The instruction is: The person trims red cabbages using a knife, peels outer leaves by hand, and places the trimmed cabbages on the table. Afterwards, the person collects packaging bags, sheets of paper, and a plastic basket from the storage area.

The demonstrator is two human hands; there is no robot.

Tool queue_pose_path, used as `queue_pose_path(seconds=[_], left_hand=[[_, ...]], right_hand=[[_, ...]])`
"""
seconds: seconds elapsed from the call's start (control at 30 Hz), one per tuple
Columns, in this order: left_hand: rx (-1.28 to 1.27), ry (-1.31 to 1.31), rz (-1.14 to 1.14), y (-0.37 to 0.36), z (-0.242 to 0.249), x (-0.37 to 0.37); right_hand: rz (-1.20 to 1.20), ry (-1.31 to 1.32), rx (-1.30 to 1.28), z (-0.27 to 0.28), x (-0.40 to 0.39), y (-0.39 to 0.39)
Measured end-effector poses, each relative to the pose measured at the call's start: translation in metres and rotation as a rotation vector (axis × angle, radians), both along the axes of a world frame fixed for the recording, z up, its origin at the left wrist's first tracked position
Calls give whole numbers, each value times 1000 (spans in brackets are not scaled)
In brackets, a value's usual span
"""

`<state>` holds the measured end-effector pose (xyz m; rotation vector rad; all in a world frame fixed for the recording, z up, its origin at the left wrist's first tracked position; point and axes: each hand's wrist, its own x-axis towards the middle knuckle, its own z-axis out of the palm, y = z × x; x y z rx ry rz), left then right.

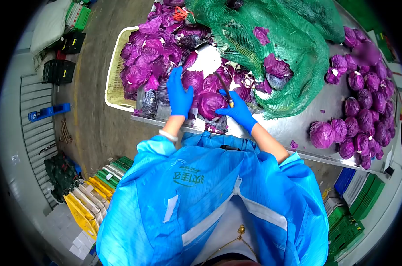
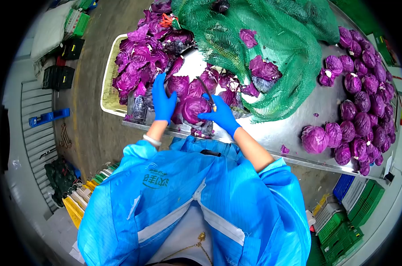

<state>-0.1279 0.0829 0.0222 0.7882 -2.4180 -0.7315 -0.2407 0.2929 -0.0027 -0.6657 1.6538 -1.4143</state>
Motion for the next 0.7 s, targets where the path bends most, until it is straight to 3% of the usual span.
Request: queue_pose_path(seconds=[0.03, 0.1, 0.17, 0.2, 0.23, 0.3, 0.33, 0.37, 0.43, 0.47, 0.57, 0.6, 0.7], left_hand=[[65, -32, -187, 7, 7, 5], [193, -95, -562, 20, 17, 12], [99, -389, -760, 43, 39, 15], [-3, -428, -733, 37, 25, 16], [92, -405, -665, 33, 27, 15], [277, -355, -527, 26, 31, 14], [354, -351, -380, 25, 27, 14], [390, -368, -250, 26, 25, 13], [444, -251, -78, 28, 7, 7], [511, -253, -14, 32, 1, 3], [689, -142, -2, 52, -7, 0], [632, -216, 21, 54, -3, 0], [444, -298, -44, 50, 11, 1]], right_hand=[[-27, -149, -12, -1, -5, 0], [17, -201, 33, 6, -15, -1], [73, -281, 105, 15, -21, -7], [27, -176, 73, 1, -23, -11], [-79, 155, 104, -13, -26, -21], [-326, 284, 115, -20, -38, -20], [-312, 434, 53, -3, -41, -19], [-257, 446, -35, 16, -40, -16], [-145, 376, 50, 39, -27, -11], [-176, 397, 55, 25, -16, -9], [-216, 501, 5, 15, -8, -13], [-183, 492, 32, 15, -11, -11], [-119, 89, 109, 11, -17, -1]])
